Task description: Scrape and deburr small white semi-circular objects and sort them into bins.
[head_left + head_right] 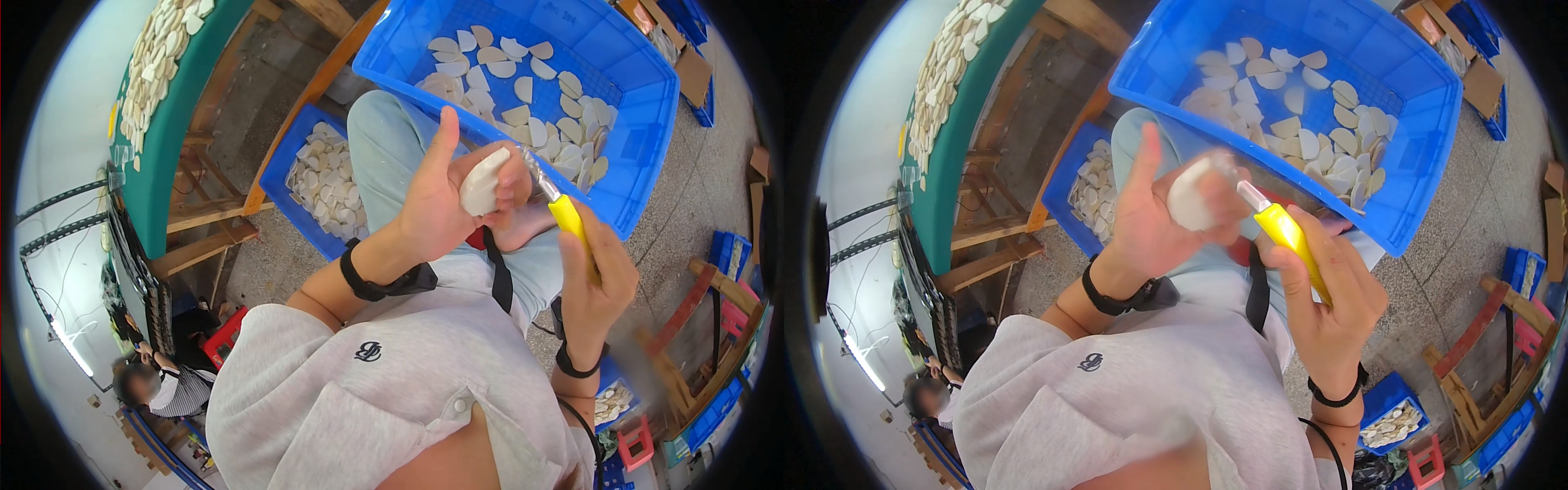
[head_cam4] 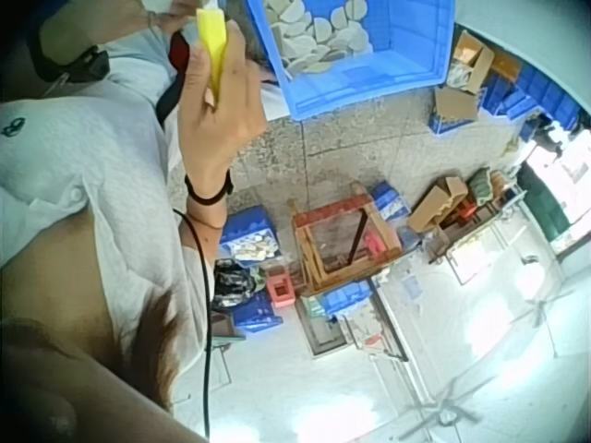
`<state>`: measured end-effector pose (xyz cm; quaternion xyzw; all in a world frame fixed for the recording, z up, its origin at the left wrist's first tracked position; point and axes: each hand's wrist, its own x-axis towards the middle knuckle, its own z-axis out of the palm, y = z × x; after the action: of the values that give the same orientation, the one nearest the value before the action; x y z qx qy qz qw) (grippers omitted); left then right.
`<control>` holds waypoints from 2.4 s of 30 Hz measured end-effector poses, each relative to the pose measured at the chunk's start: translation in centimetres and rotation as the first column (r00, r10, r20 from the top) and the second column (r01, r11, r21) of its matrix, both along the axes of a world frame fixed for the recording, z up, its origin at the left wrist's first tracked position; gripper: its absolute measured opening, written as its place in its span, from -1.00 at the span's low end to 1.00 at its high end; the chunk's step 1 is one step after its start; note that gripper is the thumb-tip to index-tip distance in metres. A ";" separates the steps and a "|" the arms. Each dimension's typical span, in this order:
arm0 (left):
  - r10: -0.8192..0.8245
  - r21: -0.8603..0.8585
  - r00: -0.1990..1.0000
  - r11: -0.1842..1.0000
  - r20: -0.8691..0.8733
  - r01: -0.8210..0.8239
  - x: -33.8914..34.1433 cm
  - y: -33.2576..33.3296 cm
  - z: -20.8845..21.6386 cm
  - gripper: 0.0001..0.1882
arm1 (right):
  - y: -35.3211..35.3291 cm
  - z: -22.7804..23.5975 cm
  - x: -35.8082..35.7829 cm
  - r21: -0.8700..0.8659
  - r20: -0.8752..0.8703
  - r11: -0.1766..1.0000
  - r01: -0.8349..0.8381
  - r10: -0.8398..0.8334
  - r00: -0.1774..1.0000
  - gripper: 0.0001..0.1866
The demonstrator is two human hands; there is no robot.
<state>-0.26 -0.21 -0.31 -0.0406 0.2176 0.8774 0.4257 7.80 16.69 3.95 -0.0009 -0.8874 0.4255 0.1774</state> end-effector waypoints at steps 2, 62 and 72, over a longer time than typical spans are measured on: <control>0.012 -0.120 1.000 0.993 -0.011 -0.013 0.1 0.8 1.5 -0.23 | 0.0 0.1 0.1 -0.028 0.092 0.999 -0.018 0.021 0.996 -0.71; -0.094 0.141 0.996 0.986 0.014 0.091 -1.2 -0.6 -0.8 -0.57 | 0.4 -1.6 0.6 0.024 0.034 0.982 0.186 -0.187 0.982 -0.76; 0.023 -0.371 0.798 0.877 -0.603 -0.306 0.3 -0.8 0.0 -0.65 | -1.1 -0.7 -0.2 0.014 0.055 0.998 0.053 -0.054 0.997 -0.75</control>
<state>0.04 -1.02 -0.35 0.1127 0.5293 0.8068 0.2372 7.56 15.54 3.21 -0.0352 -0.8943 0.4147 0.1643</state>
